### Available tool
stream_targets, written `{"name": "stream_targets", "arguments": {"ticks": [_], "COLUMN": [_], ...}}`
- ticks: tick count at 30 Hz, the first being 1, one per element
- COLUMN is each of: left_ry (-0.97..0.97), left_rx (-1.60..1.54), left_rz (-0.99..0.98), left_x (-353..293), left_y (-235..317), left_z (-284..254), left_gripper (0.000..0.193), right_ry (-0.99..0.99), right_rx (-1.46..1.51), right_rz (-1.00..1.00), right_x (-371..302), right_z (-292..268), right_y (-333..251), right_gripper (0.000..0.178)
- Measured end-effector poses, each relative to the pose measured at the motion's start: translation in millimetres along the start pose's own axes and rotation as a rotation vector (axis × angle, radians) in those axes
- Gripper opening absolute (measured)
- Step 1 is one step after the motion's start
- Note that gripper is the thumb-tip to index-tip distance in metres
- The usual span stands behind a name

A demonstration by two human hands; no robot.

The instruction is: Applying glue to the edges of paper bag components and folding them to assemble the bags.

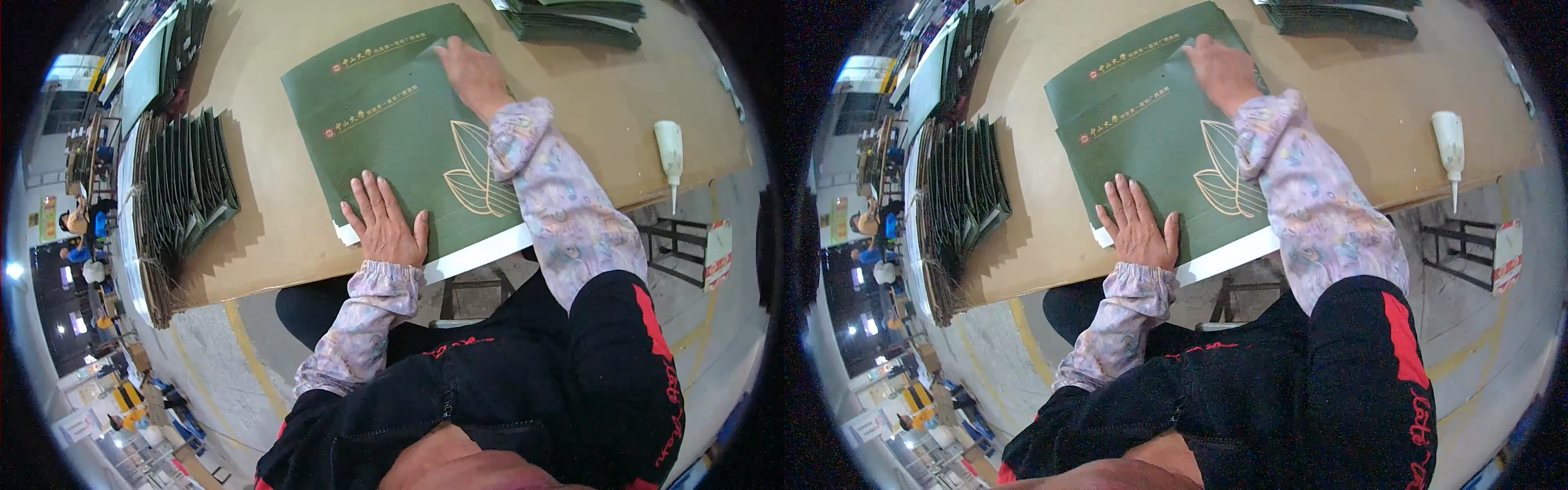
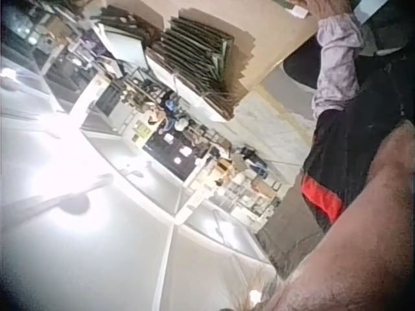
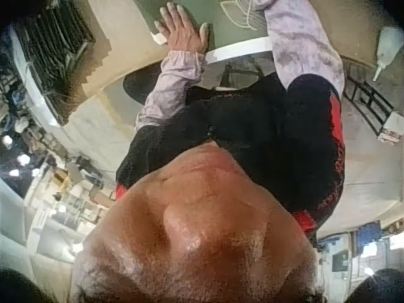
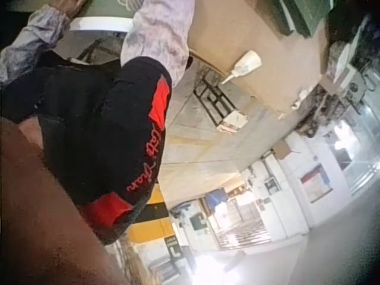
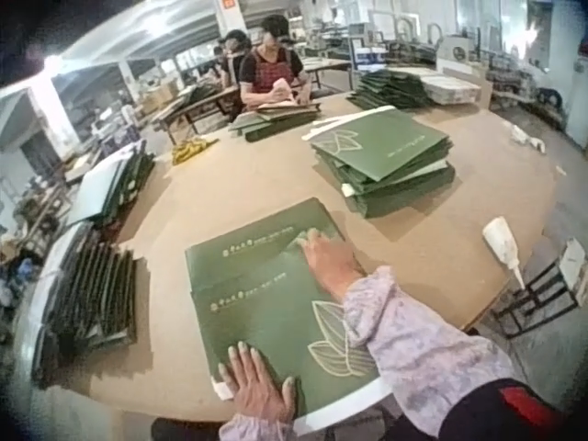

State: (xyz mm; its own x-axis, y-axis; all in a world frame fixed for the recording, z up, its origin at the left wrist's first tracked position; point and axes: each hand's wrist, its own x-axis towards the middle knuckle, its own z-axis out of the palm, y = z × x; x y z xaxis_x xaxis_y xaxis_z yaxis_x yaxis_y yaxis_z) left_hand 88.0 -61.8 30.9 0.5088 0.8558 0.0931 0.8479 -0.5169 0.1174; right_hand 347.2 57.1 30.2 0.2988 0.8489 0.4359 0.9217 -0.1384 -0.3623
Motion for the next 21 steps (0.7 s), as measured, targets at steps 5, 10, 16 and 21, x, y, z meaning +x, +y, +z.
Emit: {"name": "stream_targets", "arguments": {"ticks": [5, 10, 16, 21], "left_ry": [-0.053, -0.061, -0.043, 0.013], "left_rx": [-0.031, -0.057, -0.076, -0.053], "left_rz": [-0.014, -0.003, -0.005, -0.022], "left_x": [0, 6, 7, 0], "left_y": [-3, 0, -1, -4], "left_z": [-2, -7, 2, 5], "left_gripper": [0.079, 0.079, 0.081, 0.08], "right_ry": [-0.147, 0.185, 0.329, 0.029], "right_rx": [-0.046, -0.246, -0.144, 0.116], "right_rz": [0.213, -0.043, -0.291, -0.542], "right_x": [4, 33, 44, -28], "right_z": [17, 36, 37, -10], "right_y": [-1, -2, 0, -21], "right_gripper": [0.023, 0.035, 0.04, 0.043]}}
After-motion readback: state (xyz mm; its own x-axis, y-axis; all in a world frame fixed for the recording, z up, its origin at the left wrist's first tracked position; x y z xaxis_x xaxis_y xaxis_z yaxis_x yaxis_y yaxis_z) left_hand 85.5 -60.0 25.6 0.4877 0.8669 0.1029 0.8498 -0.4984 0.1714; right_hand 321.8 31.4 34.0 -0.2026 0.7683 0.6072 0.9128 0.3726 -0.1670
